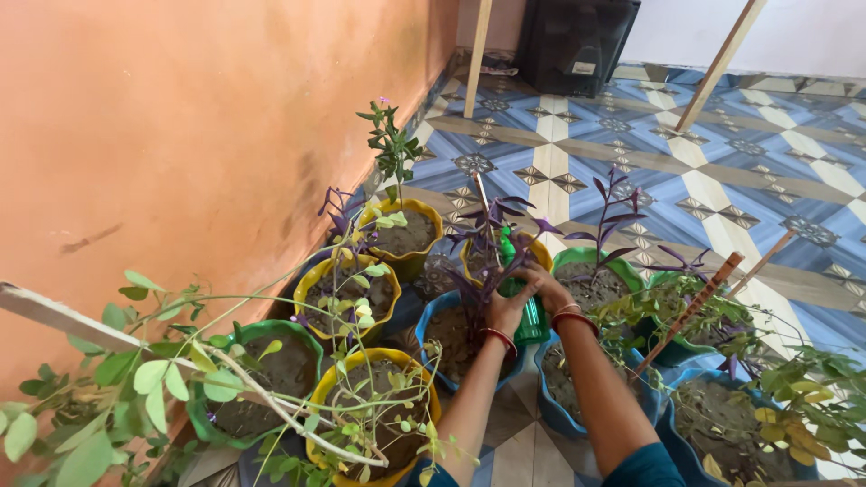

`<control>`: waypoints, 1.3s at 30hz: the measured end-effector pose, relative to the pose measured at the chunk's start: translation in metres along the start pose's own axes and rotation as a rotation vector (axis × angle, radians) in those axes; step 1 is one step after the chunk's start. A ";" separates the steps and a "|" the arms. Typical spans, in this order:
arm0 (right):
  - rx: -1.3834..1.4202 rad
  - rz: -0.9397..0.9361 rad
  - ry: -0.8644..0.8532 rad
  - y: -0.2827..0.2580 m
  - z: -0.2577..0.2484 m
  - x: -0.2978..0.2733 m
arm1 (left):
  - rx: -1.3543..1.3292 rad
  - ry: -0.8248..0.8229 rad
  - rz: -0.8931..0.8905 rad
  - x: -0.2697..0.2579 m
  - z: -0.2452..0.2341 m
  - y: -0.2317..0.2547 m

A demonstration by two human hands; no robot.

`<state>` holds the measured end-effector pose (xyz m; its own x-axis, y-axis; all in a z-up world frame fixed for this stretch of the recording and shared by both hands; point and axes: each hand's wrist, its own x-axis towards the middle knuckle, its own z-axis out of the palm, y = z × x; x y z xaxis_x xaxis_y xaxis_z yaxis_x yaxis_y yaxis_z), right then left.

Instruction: The person waters several potted plants arranged on a tiled floor using a green spray bottle. They move the bottle from pot to pot, spraying water onto the soil and leaves of each plant.

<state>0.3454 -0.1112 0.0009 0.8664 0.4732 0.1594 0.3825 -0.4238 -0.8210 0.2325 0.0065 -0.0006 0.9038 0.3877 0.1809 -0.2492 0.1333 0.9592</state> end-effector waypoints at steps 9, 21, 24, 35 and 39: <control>0.554 0.338 0.019 0.003 0.009 -0.021 | 0.044 -0.172 -0.223 -0.004 -0.001 -0.013; 0.343 0.307 0.001 0.004 0.006 -0.024 | 0.148 -0.009 -0.046 -0.020 -0.002 0.009; 0.378 0.311 0.027 0.005 0.008 -0.030 | 0.261 0.007 -0.158 -0.026 -0.007 0.020; 0.461 0.094 -0.011 -0.011 0.009 -0.065 | 0.267 0.010 -0.108 -0.056 -0.014 0.028; 0.542 0.220 0.041 -0.021 0.012 -0.076 | 0.255 -0.025 -0.064 -0.067 -0.016 0.029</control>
<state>0.2675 -0.1287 -0.0008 0.9226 0.3841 -0.0347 -0.0175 -0.0482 -0.9987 0.1594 -0.0004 0.0117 0.9239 0.3632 0.1206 -0.0986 -0.0786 0.9920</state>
